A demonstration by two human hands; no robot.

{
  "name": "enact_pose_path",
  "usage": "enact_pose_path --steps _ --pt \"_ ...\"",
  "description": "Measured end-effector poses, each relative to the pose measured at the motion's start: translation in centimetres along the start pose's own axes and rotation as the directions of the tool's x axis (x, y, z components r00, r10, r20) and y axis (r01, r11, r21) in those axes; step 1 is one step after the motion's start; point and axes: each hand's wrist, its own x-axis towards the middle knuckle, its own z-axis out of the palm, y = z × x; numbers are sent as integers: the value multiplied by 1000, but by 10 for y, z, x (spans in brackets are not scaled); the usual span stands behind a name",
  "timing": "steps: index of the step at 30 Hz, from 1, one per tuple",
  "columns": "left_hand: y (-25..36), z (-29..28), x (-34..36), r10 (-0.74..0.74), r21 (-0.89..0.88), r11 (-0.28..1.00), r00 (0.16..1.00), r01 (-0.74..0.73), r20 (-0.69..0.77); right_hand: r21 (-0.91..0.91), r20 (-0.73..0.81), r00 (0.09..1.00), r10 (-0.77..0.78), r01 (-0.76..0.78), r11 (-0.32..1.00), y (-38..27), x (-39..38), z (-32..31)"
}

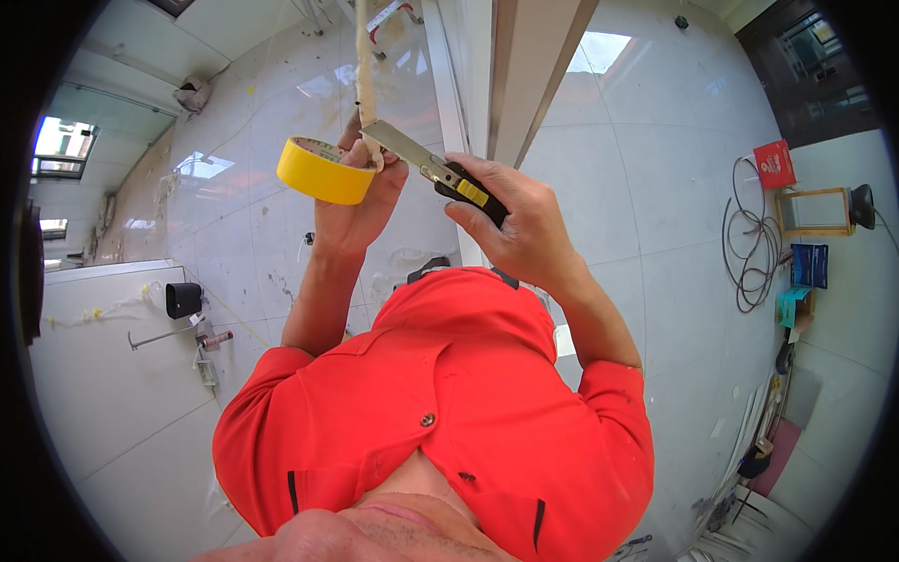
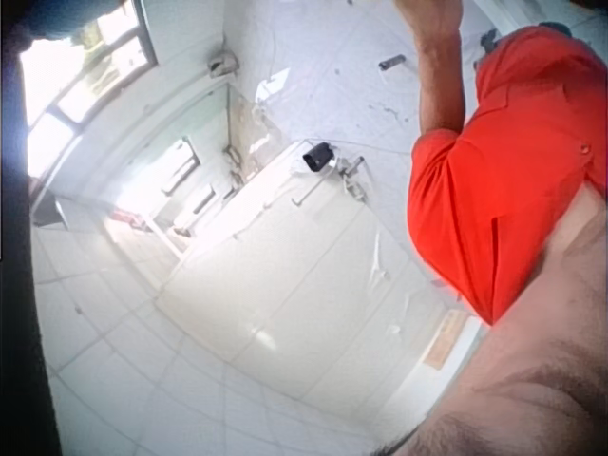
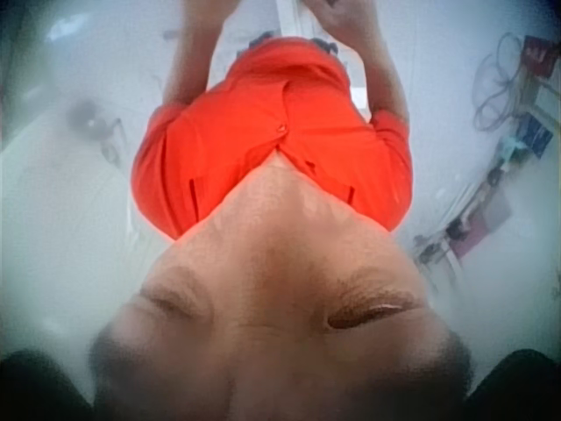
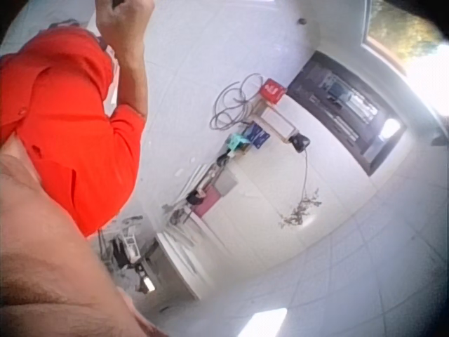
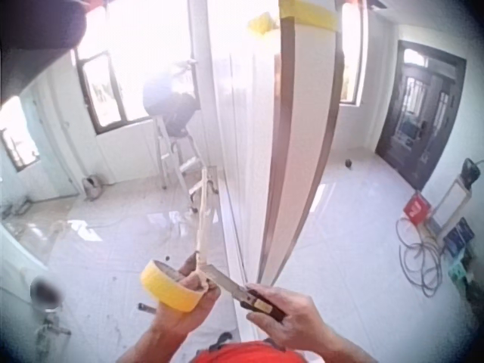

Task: The person applies yellow tape to a vertical door frame, cuts it with a utility knife, and smooths it along the edge. They repeat this process multiple times, adjusting the tape and trimming excess material.

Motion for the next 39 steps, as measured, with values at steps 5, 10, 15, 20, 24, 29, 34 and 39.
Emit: enact_pose_path --steps 5,10,15,20,24,29,34,39 --pt "-6 -10 0 -8 -58 998 1000 9 20 -86 5 999 -47 47 995 4 -2 7" --pt "-10 -17 -4 4 -41 999 1000 -3 16 -156 -5 1000 -13 13 988 7 -3 9" --pt "-7 -18 -7 21 61 998 1000 -22 18 -263 -14 1000 8 -11 965 6 -7 6" --pt "-2 -25 -4 -1 13 1000 996 0 91 -235 -251 968 3 -64 970 41 -5 -5" --pt "-3 -26 -1 -28 -86 996 999 32 47 417 118 929 351 -367 832 18 -13 -26" --pt "-13 -20 2 -78 -105 991 997 77 -1 600 507 821 262 -555 576 18 -13 -18" --pt "-20 -22 5 -68 -99 992 997 72 43 616 580 782 227 -604 506 22 -16 -8" --pt "-24 -24 3 -76 -68 995 997 75 -10 599 551 789 271 -600 531 20 -16 -5"
